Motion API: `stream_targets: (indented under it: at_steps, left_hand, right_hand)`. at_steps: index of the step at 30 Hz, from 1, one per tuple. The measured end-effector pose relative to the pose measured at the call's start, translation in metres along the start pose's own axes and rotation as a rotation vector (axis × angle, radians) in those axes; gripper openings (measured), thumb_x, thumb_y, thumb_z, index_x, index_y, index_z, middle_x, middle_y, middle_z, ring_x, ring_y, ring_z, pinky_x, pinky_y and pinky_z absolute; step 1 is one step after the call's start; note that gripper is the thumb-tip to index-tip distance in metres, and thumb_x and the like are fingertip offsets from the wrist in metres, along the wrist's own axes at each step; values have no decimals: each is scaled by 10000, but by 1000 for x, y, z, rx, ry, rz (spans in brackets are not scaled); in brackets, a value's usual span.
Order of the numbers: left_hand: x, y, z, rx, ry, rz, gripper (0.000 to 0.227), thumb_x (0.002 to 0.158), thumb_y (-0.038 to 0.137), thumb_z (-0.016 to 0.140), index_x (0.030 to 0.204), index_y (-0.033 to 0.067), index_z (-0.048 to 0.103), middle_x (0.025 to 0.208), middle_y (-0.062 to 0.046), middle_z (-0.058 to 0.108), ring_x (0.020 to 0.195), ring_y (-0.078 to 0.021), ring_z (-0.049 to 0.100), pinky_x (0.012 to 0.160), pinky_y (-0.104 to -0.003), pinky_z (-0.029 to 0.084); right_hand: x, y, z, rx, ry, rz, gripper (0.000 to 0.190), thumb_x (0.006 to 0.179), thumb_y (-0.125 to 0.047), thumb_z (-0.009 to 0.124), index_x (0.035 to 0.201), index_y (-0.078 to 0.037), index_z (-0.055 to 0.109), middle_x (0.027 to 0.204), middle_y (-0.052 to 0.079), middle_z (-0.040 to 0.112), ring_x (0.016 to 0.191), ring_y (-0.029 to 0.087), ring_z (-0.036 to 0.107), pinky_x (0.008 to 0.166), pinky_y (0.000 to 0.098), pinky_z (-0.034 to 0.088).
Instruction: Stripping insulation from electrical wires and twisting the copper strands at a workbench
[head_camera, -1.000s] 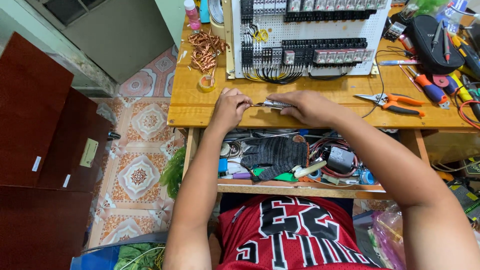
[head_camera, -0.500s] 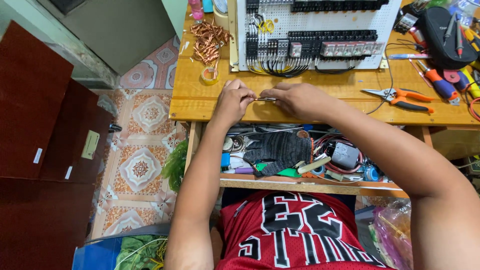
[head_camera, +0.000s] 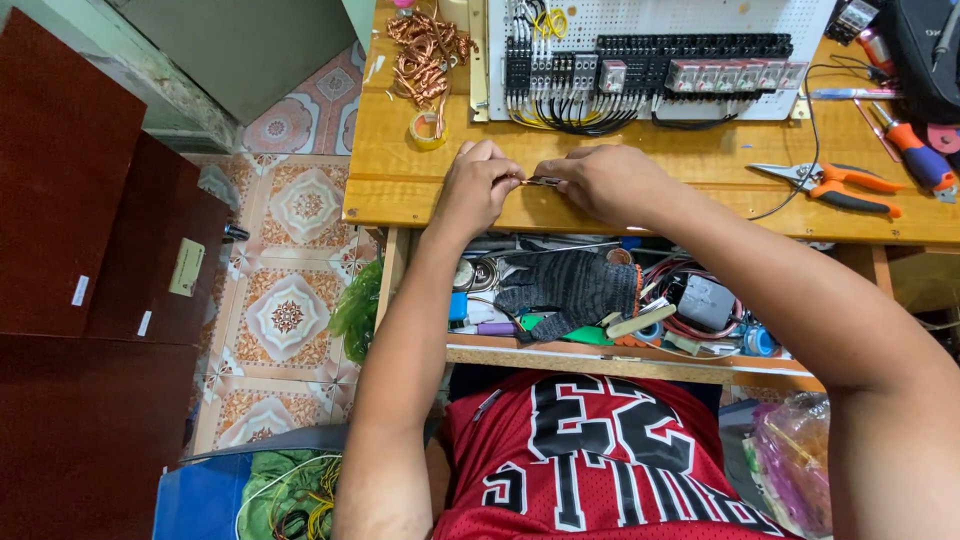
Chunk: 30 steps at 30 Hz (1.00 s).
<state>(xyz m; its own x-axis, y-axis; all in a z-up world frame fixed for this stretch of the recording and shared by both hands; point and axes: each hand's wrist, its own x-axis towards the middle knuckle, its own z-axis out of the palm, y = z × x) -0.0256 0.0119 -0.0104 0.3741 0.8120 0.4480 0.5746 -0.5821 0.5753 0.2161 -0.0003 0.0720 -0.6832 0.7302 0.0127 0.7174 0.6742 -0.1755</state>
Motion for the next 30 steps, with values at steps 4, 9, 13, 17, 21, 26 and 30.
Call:
stream_targets:
  at_steps: [4, 9, 13, 17, 21, 26, 30]
  left_hand:
    - [1, 6, -7, -15, -13, 12, 59, 872, 127, 776, 911, 172, 775, 842, -65, 588, 888, -324, 585, 824, -420, 523]
    - [2, 8, -6, 13, -20, 10, 86, 873, 130, 777, 946, 169, 755, 852, -66, 598, 905, -328, 597, 845, -415, 526]
    - [1, 9, -9, 52, -50, 5, 95, 872, 123, 758, 941, 187, 747, 849, -62, 589, 903, -326, 594, 836, -418, 525]
    - [1, 14, -14, 56, -68, 4, 106, 873, 98, 728, 954, 164, 748, 863, -87, 602, 906, -347, 595, 841, -439, 524]
    - [0, 14, -13, 67, -59, -11, 109, 871, 103, 714, 961, 160, 739, 882, -93, 608, 922, -346, 603, 850, -439, 523]
    - [0, 9, -10, 74, -49, -28, 133, 856, 110, 717, 973, 169, 738, 894, -88, 609, 937, -339, 605, 867, -442, 521]
    - [1, 10, -10, 49, -37, -13, 124, 862, 115, 700, 959, 183, 736, 869, -79, 584, 918, -341, 598, 851, -442, 525]
  right_hand:
    - [3, -5, -6, -68, -36, 27, 333, 950, -257, 590, 1257, -289, 714, 1028, 123, 757, 883, 407, 741, 711, 543, 603]
    - [5, -14, -11, -109, -41, 70, 320, 946, -259, 598, 1232, -271, 741, 1046, 108, 765, 880, 387, 751, 709, 522, 615]
    - [5, -19, -15, -99, -62, 86, 310, 947, -243, 588, 1213, -246, 747, 1061, 120, 768, 896, 403, 750, 727, 545, 614]
    - [5, -18, -15, -102, -70, 83, 295, 956, -251, 590, 1202, -253, 753, 1066, 103, 772, 900, 385, 757, 726, 522, 621]
    - [5, -15, -12, -104, -57, 89, 306, 949, -250, 600, 1214, -258, 752, 1062, 98, 772, 894, 382, 757, 719, 522, 624]
    - [10, -6, -4, -91, -60, 76, 317, 943, -267, 595, 1222, -252, 746, 1054, 122, 769, 905, 412, 747, 743, 553, 616]
    - [10, -5, -5, -100, -57, 67, 340, 939, -242, 601, 1245, -234, 749, 1049, 142, 770, 915, 416, 749, 751, 557, 615]
